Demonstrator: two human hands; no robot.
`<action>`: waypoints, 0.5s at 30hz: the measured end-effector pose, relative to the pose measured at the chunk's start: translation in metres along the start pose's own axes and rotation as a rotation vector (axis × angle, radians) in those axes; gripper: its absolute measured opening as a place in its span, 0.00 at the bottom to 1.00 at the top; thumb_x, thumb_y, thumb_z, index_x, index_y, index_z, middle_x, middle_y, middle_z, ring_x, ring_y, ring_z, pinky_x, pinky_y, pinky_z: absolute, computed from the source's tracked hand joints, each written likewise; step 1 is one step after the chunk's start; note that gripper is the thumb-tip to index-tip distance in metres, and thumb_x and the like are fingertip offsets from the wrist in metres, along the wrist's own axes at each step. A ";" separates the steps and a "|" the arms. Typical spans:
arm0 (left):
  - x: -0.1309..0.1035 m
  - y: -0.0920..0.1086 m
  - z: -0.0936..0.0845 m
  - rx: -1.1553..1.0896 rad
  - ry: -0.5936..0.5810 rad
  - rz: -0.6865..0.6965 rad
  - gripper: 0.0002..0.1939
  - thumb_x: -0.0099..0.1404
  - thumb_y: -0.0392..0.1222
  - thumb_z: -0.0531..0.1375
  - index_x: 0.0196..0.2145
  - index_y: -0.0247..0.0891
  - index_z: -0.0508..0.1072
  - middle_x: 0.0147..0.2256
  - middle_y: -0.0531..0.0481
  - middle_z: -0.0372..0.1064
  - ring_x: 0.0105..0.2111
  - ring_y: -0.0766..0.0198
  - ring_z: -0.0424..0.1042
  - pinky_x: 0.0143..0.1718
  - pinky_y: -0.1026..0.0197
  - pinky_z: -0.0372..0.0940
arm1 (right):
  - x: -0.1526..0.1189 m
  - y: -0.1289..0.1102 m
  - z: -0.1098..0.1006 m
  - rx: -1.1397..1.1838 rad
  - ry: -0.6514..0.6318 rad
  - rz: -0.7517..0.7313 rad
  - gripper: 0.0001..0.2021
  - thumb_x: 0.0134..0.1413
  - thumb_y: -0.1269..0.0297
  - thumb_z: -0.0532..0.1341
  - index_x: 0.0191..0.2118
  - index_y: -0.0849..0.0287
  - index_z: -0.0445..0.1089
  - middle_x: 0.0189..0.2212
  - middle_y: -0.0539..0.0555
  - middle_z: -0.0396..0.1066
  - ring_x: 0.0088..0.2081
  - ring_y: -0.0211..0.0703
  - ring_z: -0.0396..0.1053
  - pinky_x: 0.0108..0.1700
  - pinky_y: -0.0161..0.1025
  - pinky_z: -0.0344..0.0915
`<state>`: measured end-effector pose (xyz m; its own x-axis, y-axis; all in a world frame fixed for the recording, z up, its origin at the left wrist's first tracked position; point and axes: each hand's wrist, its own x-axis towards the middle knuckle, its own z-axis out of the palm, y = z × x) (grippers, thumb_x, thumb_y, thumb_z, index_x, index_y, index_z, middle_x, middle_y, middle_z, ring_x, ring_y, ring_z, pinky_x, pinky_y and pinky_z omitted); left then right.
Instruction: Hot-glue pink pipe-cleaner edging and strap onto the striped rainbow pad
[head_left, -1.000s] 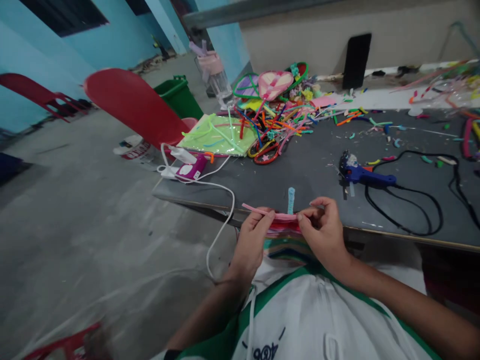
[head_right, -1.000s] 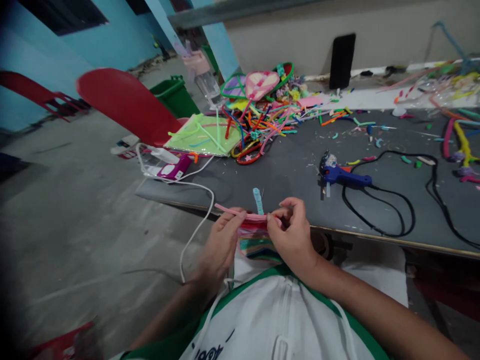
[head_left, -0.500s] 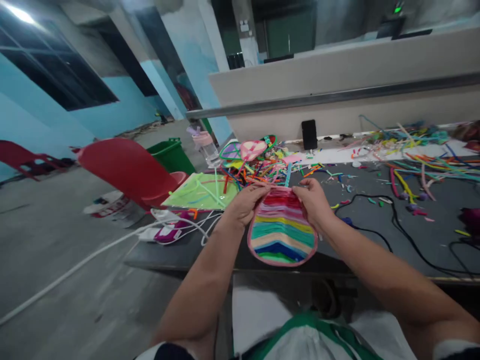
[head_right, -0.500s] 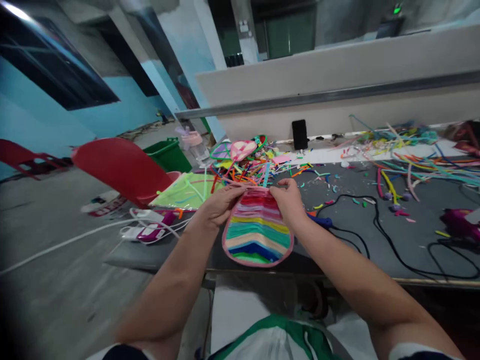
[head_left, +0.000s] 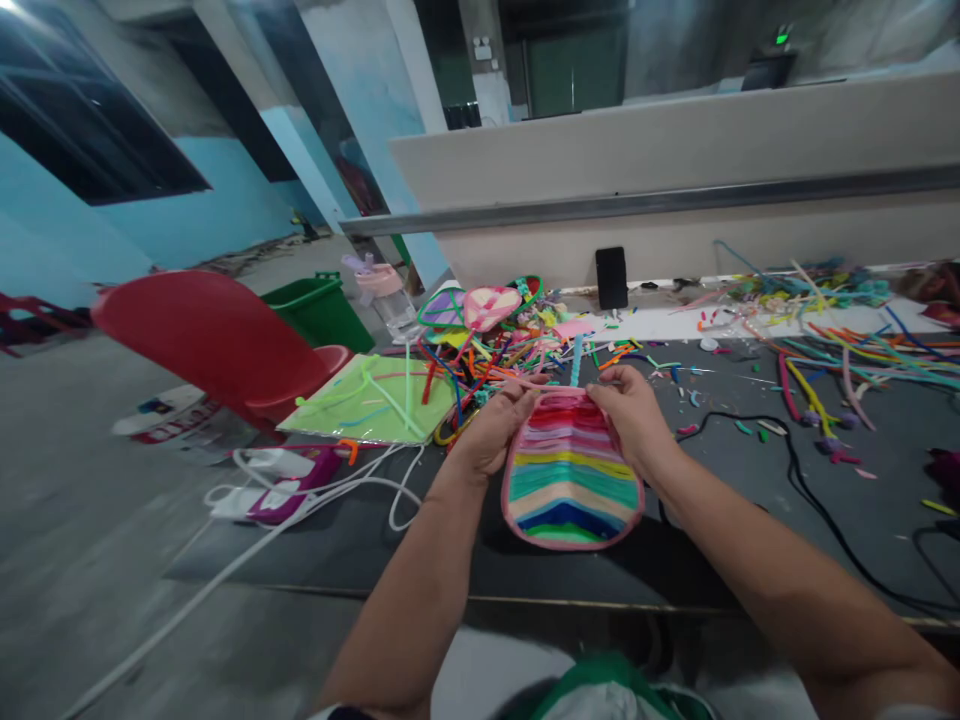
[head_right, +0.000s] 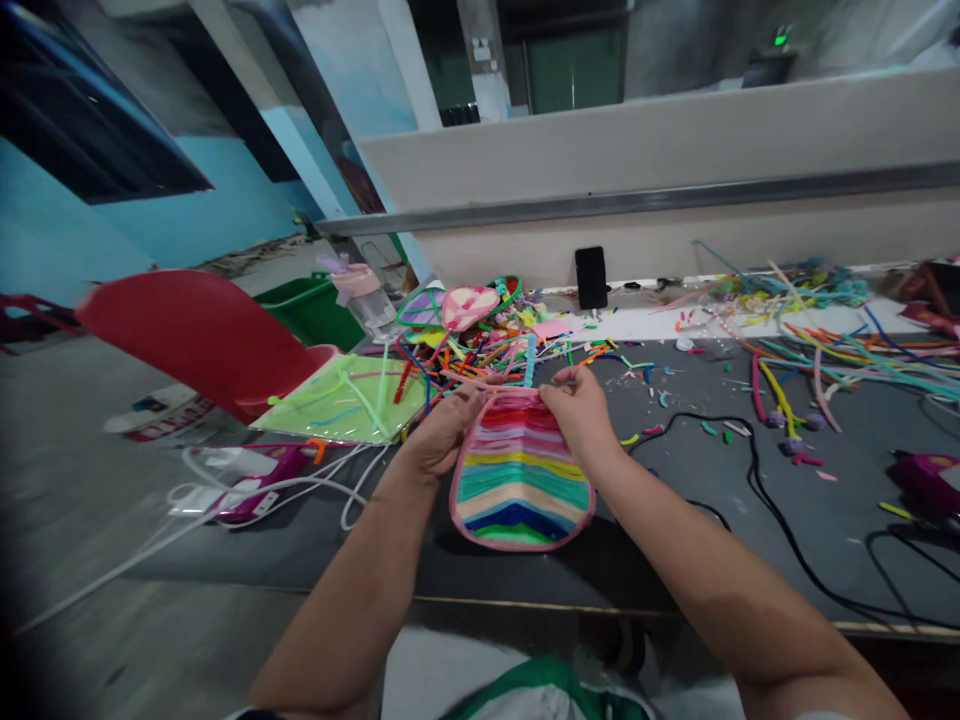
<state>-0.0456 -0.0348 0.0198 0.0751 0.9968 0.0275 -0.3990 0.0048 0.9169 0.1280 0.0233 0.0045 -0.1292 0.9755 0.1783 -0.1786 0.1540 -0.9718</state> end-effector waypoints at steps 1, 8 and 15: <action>-0.002 -0.001 -0.003 0.017 -0.025 -0.023 0.29 0.53 0.43 0.70 0.52 0.38 0.68 0.41 0.43 0.77 0.40 0.55 0.77 0.42 0.56 0.70 | -0.002 0.002 0.000 0.005 0.005 0.024 0.14 0.43 0.58 0.64 0.34 0.53 0.59 0.17 0.41 0.61 0.17 0.36 0.60 0.20 0.33 0.56; -0.012 -0.005 -0.008 0.145 -0.037 -0.124 0.30 0.50 0.38 0.72 0.50 0.36 0.68 0.41 0.44 0.76 0.38 0.58 0.76 0.40 0.59 0.68 | -0.020 0.006 0.001 0.094 -0.005 0.183 0.15 0.41 0.60 0.67 0.33 0.54 0.60 0.18 0.41 0.61 0.18 0.34 0.58 0.21 0.32 0.53; -0.010 -0.013 -0.005 0.130 0.098 -0.079 0.25 0.48 0.38 0.73 0.43 0.35 0.71 0.34 0.50 0.76 0.31 0.64 0.74 0.34 0.63 0.67 | -0.030 0.001 0.005 0.158 -0.009 0.248 0.17 0.40 0.60 0.67 0.34 0.53 0.59 0.16 0.39 0.57 0.17 0.33 0.55 0.22 0.32 0.52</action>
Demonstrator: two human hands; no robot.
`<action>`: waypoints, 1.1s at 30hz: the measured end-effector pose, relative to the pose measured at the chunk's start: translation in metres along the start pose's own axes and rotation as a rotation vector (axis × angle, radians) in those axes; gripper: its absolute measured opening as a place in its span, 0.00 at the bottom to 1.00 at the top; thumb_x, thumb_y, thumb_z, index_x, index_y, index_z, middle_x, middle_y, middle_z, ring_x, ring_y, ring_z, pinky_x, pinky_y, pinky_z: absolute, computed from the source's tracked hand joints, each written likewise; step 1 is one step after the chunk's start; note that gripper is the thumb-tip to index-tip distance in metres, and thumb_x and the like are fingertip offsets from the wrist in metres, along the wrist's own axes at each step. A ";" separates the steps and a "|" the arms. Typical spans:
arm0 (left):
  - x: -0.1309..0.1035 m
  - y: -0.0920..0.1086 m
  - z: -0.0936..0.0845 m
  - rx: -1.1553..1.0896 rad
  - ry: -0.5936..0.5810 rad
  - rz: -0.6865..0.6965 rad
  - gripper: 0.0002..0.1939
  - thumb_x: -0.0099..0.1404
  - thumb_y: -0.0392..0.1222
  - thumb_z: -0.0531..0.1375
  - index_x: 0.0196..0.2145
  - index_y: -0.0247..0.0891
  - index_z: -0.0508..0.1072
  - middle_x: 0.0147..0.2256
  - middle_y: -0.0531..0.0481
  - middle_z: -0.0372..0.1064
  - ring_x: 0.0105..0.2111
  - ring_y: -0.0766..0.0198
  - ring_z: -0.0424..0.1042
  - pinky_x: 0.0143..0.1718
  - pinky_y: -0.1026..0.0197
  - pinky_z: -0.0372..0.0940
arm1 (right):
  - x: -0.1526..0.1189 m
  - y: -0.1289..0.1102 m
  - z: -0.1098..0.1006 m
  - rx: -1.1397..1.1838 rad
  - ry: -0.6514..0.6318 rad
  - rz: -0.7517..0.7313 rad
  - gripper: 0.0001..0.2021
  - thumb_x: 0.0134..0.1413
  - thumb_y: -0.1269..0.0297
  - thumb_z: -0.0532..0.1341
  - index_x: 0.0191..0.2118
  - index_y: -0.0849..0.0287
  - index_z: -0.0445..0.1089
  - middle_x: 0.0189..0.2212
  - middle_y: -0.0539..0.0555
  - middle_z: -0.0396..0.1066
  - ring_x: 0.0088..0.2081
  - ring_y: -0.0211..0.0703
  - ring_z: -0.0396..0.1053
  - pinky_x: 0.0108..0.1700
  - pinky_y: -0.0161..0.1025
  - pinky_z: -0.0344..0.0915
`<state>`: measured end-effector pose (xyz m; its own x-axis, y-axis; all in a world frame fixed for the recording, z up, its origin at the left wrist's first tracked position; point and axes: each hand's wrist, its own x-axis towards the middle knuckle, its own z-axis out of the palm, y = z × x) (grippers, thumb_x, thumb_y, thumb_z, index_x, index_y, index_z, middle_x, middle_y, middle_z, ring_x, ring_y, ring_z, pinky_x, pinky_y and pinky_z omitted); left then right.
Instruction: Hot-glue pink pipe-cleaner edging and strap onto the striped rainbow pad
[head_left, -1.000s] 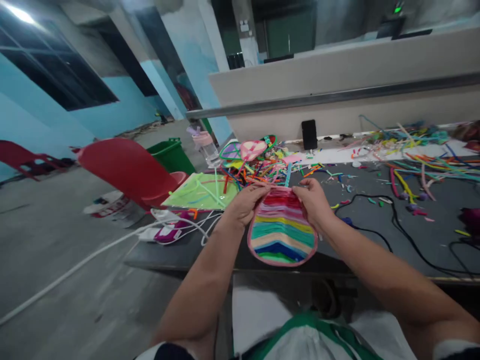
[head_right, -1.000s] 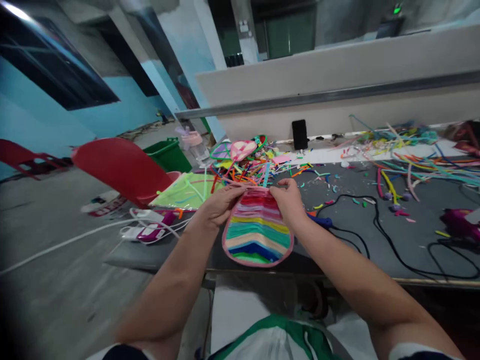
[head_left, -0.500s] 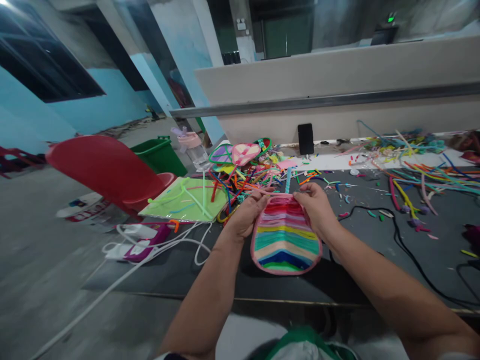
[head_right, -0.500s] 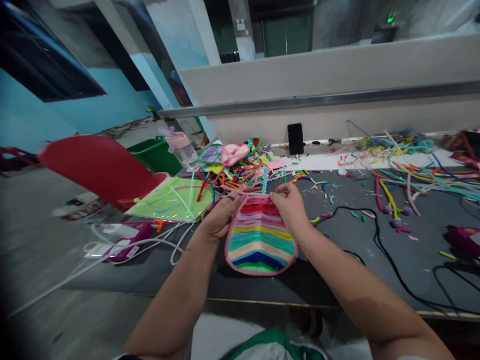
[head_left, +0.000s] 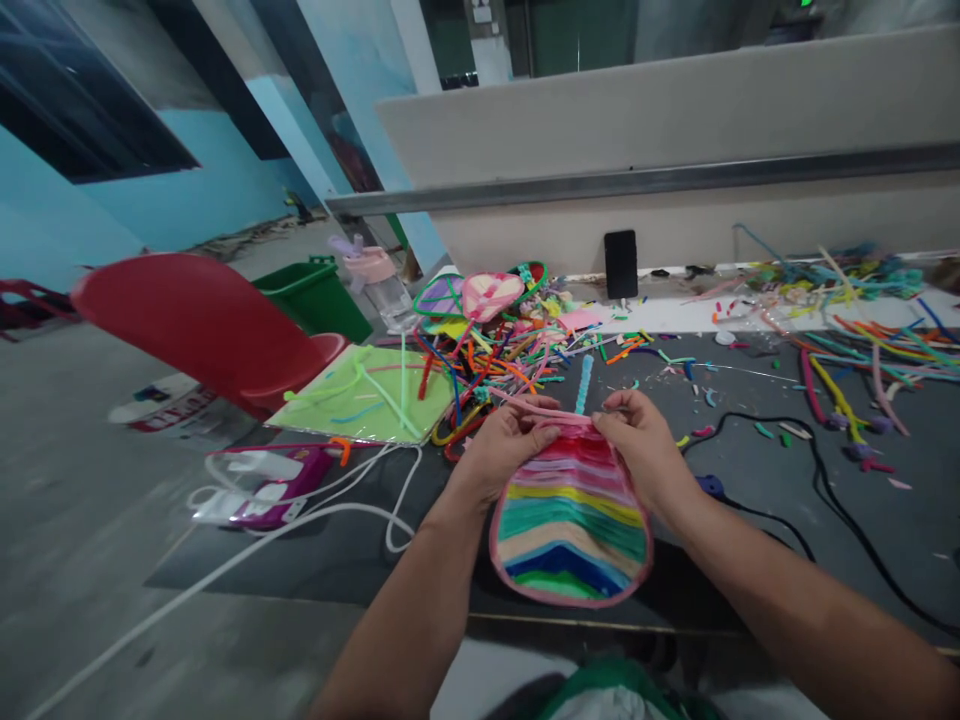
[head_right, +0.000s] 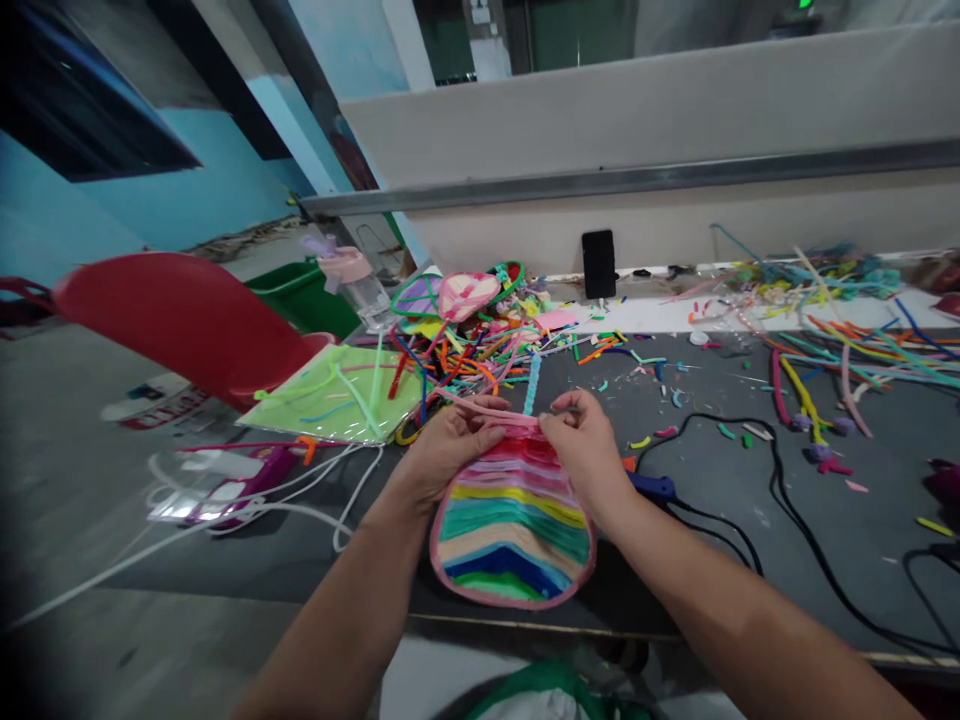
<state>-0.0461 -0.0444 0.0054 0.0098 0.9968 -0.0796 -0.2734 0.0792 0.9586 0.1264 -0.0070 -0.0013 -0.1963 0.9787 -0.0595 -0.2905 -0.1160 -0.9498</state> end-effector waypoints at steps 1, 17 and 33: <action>0.000 0.000 0.001 0.005 0.012 0.017 0.24 0.48 0.38 0.73 0.42 0.35 0.72 0.33 0.51 0.76 0.31 0.65 0.74 0.34 0.64 0.67 | -0.001 0.000 0.000 -0.002 0.003 -0.010 0.17 0.41 0.60 0.67 0.35 0.53 0.59 0.16 0.38 0.56 0.17 0.33 0.54 0.22 0.32 0.51; -0.007 0.001 0.006 -0.051 0.058 0.119 0.12 0.59 0.45 0.66 0.39 0.37 0.75 0.32 0.51 0.75 0.30 0.66 0.73 0.34 0.63 0.67 | -0.008 -0.006 0.005 -0.037 0.014 -0.057 0.18 0.43 0.61 0.66 0.37 0.54 0.57 0.14 0.36 0.55 0.15 0.30 0.49 0.19 0.29 0.46; -0.005 0.002 0.008 -0.069 0.103 0.101 0.11 0.53 0.40 0.69 0.31 0.36 0.72 0.26 0.55 0.70 0.25 0.71 0.68 0.29 0.68 0.63 | -0.009 -0.008 0.006 -0.027 0.020 -0.066 0.18 0.43 0.61 0.66 0.37 0.54 0.57 0.14 0.37 0.57 0.17 0.29 0.50 0.20 0.29 0.48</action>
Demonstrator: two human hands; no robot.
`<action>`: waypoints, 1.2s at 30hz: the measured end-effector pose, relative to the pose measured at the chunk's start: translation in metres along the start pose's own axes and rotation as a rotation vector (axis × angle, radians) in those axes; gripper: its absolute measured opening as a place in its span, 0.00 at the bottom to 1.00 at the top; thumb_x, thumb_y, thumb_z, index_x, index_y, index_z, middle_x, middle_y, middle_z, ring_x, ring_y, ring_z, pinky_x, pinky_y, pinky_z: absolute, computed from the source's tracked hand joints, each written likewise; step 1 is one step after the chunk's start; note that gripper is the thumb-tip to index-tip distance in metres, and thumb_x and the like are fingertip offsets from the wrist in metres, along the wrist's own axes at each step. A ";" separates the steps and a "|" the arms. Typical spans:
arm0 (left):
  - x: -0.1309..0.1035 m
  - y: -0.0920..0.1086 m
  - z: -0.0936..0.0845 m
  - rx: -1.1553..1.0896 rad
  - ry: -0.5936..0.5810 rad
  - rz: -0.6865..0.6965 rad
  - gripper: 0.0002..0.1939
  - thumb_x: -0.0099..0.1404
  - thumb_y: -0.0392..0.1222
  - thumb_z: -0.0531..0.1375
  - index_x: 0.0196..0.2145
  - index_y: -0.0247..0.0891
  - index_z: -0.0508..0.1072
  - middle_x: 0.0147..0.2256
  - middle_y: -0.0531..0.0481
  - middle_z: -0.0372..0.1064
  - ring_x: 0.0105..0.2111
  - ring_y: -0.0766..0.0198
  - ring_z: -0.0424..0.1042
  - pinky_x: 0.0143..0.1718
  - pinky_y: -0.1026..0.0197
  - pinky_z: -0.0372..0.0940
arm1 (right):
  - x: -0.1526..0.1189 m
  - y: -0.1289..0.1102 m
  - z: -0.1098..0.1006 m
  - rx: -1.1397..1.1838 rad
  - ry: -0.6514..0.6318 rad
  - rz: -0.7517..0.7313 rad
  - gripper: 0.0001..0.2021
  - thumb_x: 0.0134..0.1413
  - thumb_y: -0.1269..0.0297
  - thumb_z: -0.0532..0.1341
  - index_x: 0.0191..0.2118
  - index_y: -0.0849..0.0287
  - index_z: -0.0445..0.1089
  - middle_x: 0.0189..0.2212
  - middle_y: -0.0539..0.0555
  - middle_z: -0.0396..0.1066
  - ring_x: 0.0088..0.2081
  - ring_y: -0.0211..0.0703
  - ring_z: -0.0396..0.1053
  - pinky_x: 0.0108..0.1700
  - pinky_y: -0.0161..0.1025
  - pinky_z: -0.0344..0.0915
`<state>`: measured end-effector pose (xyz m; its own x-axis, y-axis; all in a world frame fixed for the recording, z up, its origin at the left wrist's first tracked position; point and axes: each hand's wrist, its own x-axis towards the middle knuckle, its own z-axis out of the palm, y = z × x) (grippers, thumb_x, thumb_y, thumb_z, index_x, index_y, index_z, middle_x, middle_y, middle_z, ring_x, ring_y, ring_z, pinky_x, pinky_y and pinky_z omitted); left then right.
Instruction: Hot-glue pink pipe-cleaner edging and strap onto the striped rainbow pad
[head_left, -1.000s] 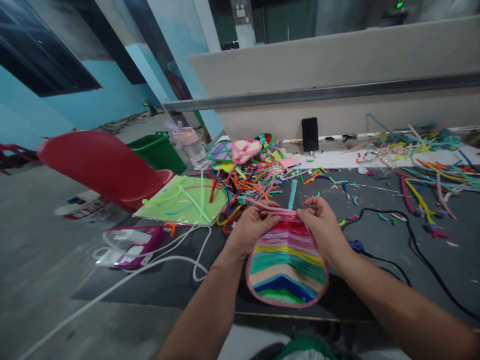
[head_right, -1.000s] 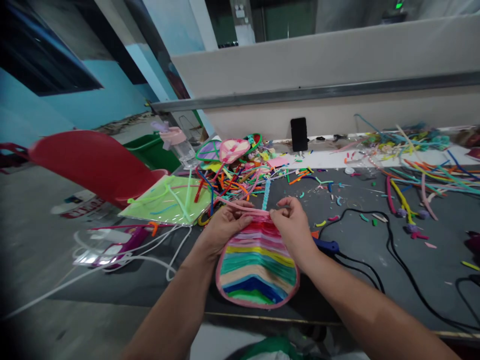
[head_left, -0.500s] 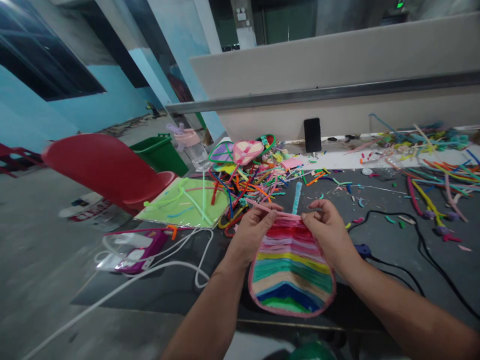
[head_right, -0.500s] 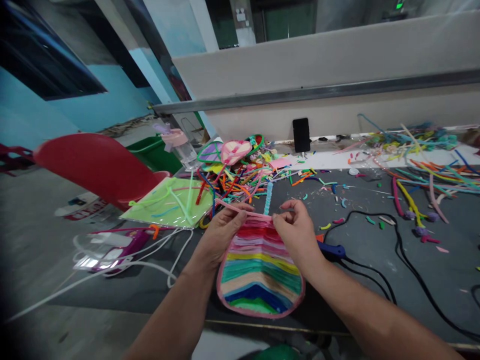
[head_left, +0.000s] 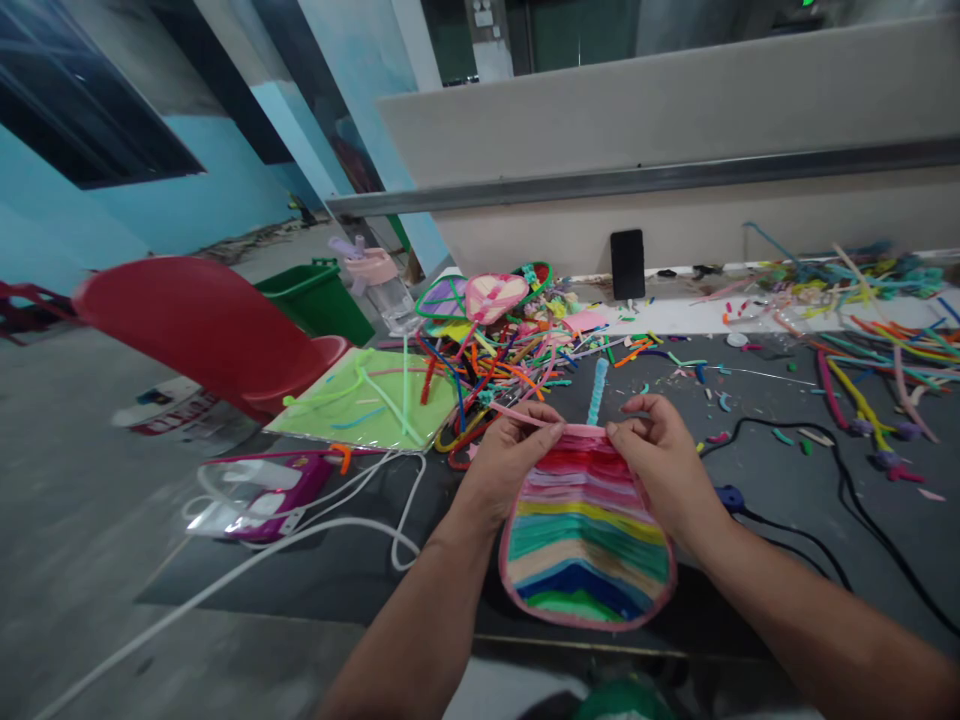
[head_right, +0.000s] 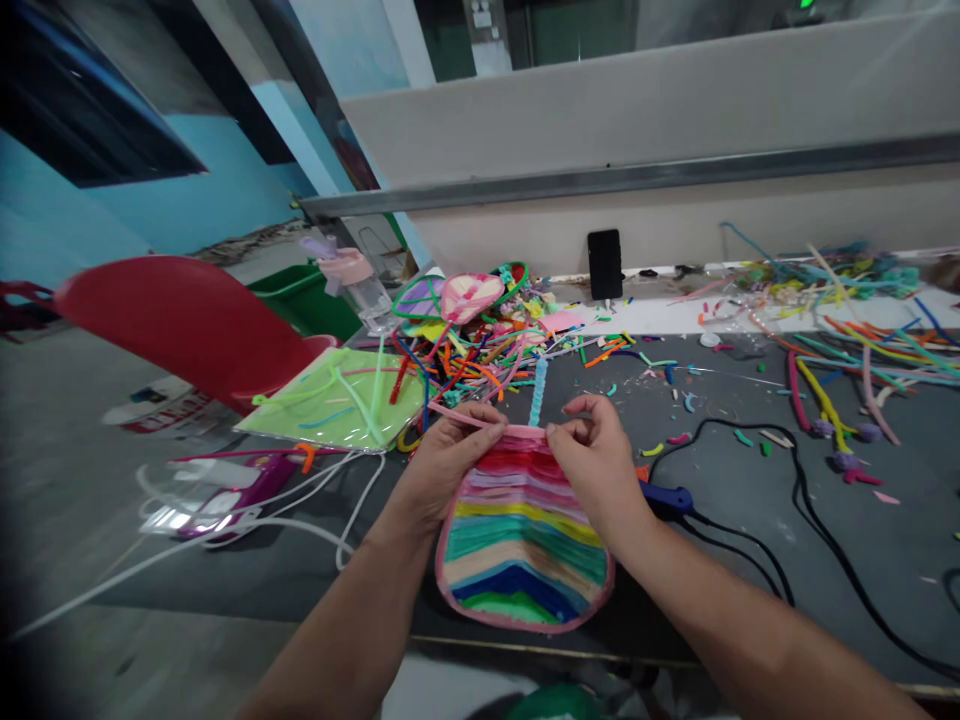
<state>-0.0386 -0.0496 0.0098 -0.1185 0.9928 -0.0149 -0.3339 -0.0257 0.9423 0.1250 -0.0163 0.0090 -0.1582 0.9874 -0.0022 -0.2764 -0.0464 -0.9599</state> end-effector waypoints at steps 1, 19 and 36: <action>0.000 0.000 0.000 0.005 -0.002 0.002 0.10 0.53 0.40 0.69 0.31 0.36 0.72 0.26 0.55 0.70 0.25 0.71 0.68 0.29 0.68 0.63 | 0.000 0.000 0.000 0.000 -0.001 0.002 0.18 0.43 0.61 0.66 0.37 0.54 0.57 0.14 0.37 0.57 0.17 0.29 0.50 0.20 0.29 0.48; 0.006 -0.001 -0.011 0.055 0.064 0.078 0.10 0.51 0.40 0.70 0.30 0.37 0.74 0.28 0.54 0.69 0.26 0.69 0.68 0.29 0.66 0.63 | 0.010 -0.011 -0.015 0.048 -0.021 0.054 0.16 0.47 0.53 0.66 0.38 0.53 0.63 0.24 0.45 0.71 0.23 0.36 0.67 0.25 0.33 0.63; 0.005 0.002 -0.012 0.063 0.074 0.115 0.10 0.49 0.40 0.70 0.29 0.37 0.74 0.27 0.54 0.71 0.26 0.68 0.69 0.30 0.65 0.64 | 0.011 -0.016 -0.022 -0.382 -0.114 -0.350 0.06 0.49 0.60 0.65 0.30 0.56 0.76 0.28 0.51 0.73 0.30 0.41 0.68 0.33 0.38 0.63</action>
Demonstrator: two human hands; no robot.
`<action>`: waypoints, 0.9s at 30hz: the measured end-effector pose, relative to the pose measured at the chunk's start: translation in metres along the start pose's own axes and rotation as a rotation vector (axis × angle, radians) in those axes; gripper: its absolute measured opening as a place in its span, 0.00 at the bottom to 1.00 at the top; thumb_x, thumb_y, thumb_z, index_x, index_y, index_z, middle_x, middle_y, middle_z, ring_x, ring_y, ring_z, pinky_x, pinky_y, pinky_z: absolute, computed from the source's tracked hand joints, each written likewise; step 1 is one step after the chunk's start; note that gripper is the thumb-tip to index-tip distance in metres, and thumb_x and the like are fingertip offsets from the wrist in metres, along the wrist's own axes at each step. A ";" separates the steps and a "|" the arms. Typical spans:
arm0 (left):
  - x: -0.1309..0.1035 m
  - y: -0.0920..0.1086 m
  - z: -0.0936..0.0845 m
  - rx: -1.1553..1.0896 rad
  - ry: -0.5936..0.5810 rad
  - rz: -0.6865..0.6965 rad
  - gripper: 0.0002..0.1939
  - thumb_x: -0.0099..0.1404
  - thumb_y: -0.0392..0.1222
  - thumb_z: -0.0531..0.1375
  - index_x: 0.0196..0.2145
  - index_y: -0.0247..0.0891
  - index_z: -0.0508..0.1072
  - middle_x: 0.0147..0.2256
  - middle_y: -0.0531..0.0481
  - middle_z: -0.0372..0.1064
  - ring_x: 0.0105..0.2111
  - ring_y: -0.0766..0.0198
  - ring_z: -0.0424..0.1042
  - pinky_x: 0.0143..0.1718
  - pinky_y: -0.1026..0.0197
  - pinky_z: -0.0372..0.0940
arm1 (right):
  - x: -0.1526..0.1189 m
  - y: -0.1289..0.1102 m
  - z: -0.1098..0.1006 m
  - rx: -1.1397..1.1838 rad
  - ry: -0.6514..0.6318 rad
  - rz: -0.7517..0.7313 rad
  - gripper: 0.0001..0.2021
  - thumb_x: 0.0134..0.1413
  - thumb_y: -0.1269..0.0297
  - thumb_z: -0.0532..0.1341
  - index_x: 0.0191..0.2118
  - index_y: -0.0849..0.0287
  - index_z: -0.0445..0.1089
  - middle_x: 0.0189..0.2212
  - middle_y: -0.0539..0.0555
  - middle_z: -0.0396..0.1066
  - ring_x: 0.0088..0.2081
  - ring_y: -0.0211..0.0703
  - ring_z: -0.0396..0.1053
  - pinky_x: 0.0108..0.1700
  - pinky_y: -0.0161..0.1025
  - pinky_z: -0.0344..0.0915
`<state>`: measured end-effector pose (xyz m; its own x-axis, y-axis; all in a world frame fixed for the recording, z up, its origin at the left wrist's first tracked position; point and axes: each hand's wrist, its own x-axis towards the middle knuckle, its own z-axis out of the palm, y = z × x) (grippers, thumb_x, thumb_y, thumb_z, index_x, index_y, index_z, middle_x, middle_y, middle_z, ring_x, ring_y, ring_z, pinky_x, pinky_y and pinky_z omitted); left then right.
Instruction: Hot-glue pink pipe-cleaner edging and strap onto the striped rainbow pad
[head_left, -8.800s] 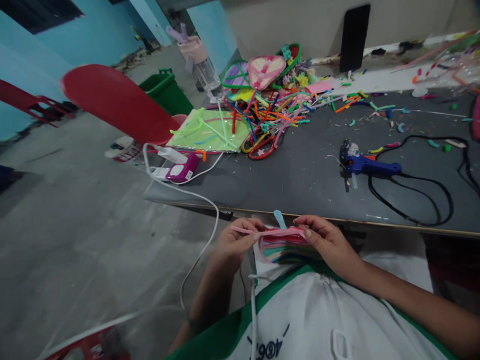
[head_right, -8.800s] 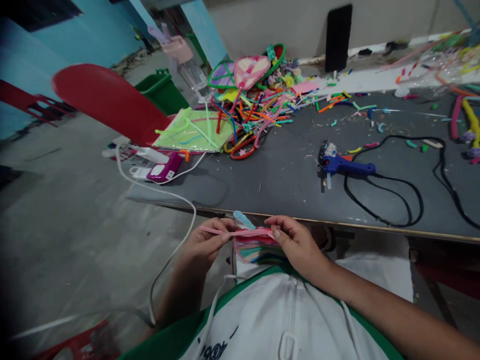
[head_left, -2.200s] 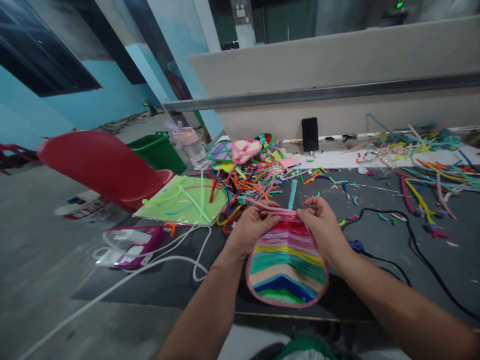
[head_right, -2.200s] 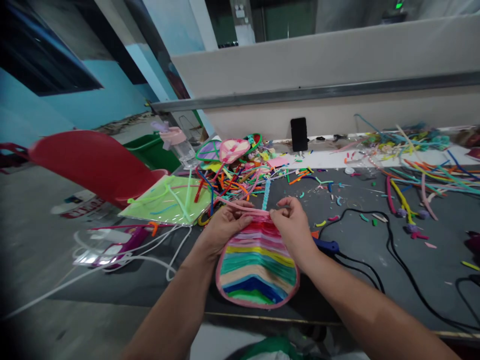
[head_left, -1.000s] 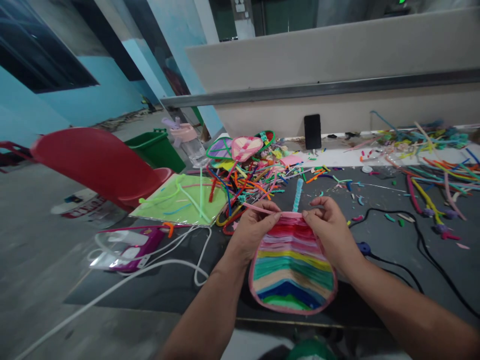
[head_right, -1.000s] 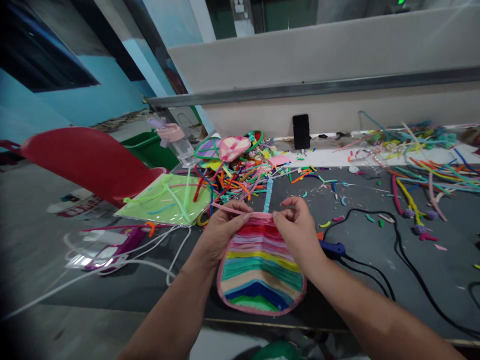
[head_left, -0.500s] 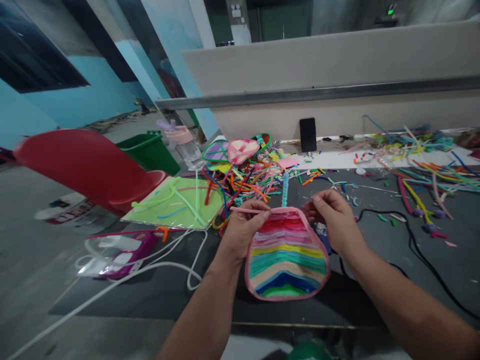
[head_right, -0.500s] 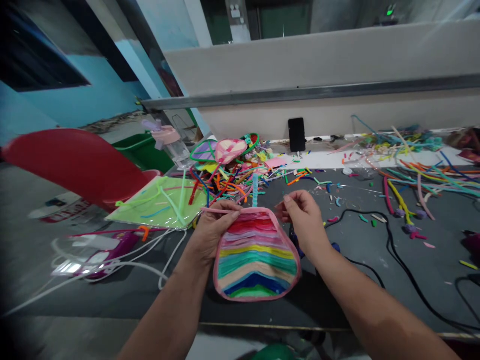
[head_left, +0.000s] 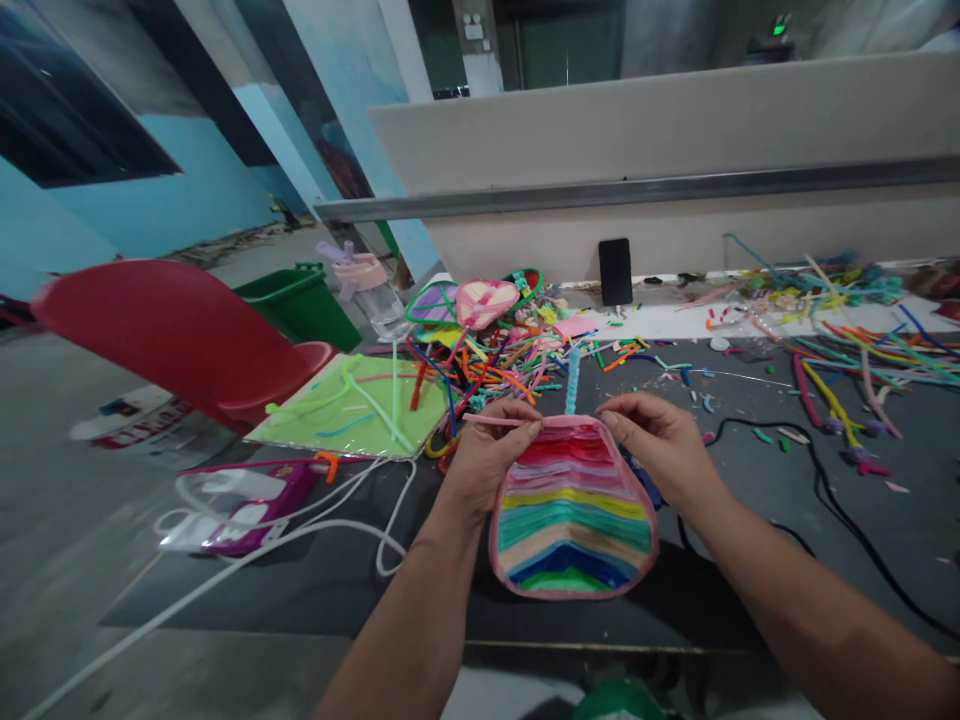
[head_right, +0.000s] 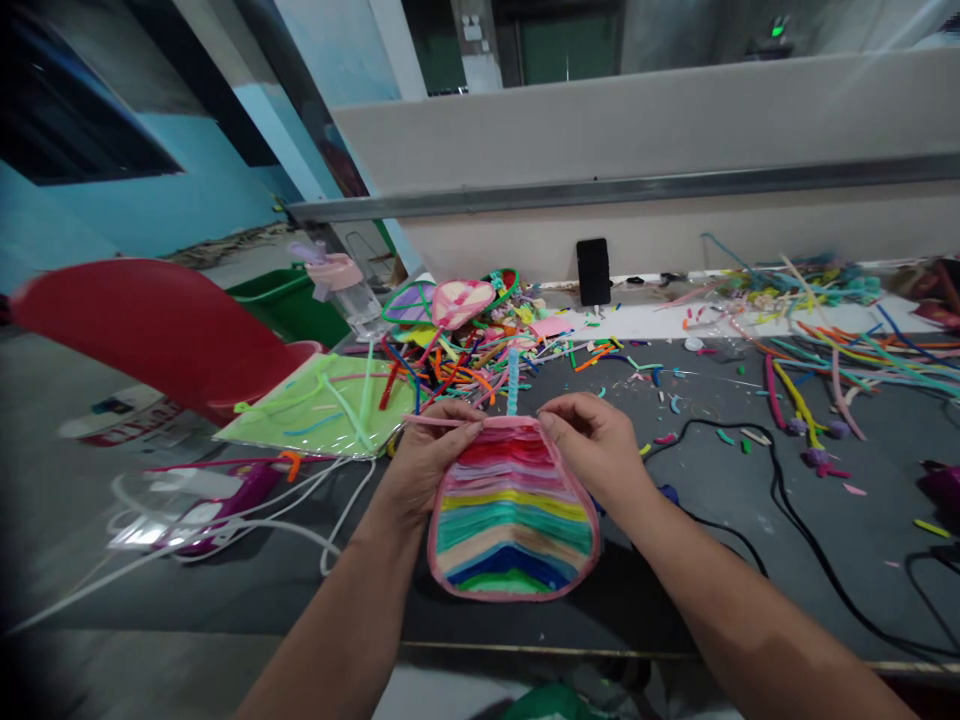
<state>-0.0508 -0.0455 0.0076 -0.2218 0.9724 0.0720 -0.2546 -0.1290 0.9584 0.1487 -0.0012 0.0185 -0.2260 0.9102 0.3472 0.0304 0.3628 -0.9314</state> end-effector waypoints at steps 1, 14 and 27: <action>0.000 0.000 0.000 0.012 0.000 0.003 0.10 0.49 0.40 0.70 0.29 0.37 0.75 0.27 0.53 0.71 0.26 0.67 0.69 0.30 0.65 0.64 | -0.001 0.000 0.000 -0.042 -0.003 -0.026 0.05 0.49 0.61 0.65 0.30 0.55 0.76 0.28 0.52 0.73 0.31 0.42 0.68 0.33 0.38 0.63; 0.001 -0.007 -0.001 0.060 -0.001 0.005 0.10 0.51 0.40 0.70 0.30 0.37 0.75 0.28 0.53 0.70 0.27 0.68 0.68 0.30 0.65 0.63 | -0.008 0.000 0.006 -0.436 0.031 -0.306 0.06 0.56 0.68 0.60 0.30 0.54 0.72 0.27 0.51 0.72 0.31 0.42 0.69 0.35 0.40 0.64; 0.000 -0.002 0.007 0.007 0.002 -0.011 0.10 0.48 0.39 0.71 0.28 0.36 0.75 0.26 0.55 0.69 0.25 0.70 0.67 0.28 0.67 0.62 | -0.011 0.005 0.004 -0.308 0.142 -0.251 0.00 0.58 0.66 0.58 0.36 0.54 0.65 0.29 0.49 0.68 0.31 0.40 0.66 0.35 0.37 0.62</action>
<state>-0.0437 -0.0435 0.0074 -0.2211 0.9734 0.0606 -0.2509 -0.1168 0.9609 0.1470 -0.0100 0.0092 -0.1280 0.7968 0.5905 0.2863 0.5997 -0.7472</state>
